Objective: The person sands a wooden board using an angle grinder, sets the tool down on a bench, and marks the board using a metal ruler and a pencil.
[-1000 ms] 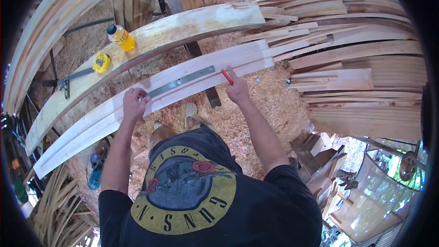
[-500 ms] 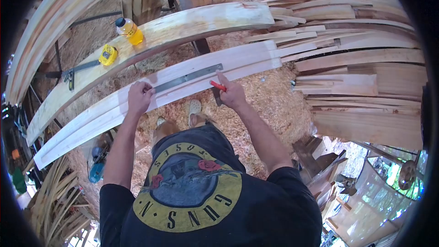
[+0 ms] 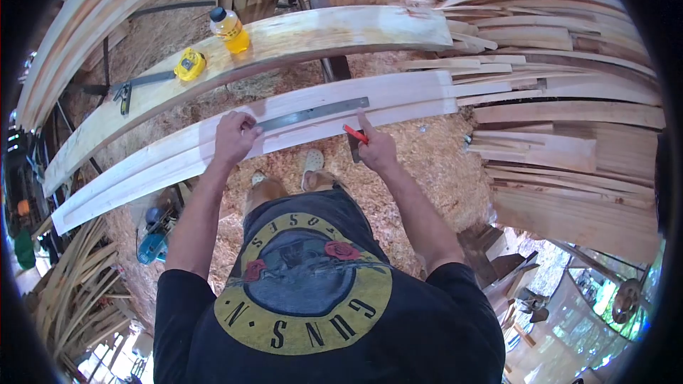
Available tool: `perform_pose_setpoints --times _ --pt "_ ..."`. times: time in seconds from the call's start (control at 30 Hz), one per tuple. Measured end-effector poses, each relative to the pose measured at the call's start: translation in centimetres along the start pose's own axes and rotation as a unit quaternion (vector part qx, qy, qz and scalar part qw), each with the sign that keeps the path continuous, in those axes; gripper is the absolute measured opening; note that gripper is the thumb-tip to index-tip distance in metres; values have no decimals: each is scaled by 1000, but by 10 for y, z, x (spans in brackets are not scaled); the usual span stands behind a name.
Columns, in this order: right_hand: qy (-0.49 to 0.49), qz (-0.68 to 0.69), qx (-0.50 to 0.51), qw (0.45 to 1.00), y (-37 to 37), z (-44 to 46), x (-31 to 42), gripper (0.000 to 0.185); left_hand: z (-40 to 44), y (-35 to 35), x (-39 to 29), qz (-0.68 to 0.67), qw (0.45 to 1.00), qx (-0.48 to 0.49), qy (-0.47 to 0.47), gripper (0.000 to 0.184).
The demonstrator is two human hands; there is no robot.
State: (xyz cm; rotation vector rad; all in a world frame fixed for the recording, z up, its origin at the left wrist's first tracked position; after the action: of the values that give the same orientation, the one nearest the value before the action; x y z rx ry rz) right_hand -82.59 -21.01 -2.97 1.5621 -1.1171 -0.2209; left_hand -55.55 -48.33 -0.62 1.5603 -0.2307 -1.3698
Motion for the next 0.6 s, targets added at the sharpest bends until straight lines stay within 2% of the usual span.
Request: perform_pose_setpoints --times 0.03,0.13,0.33,0.6 --pt "21 16 -13 1000 -1 -2 3 90 0 0 0 -1 1000 0 2 23" --pt "38 3 46 998 -10 -11 25 87 -1 0 1 -7 1000 -1 5 23" --pt "21 -33 72 997 -22 -11 45 94 1 0 1 -12 1000 1 15 23" --pt "35 -85 89 992 -17 -8 53 92 -1 -1 2 2 1000 1 17 25"
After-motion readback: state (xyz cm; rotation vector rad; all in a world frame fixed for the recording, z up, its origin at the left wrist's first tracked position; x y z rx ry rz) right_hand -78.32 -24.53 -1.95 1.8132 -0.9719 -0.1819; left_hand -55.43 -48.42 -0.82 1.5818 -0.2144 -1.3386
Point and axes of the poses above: each hand's wrist, its own z-axis towards the middle knuckle, its own y-axis out of the back of the hand, x = y × z, the point moved 4 cm from there along z, towards the middle knuckle, and after that the axes turned 13 degrees about -y, right-handed, at the moved point
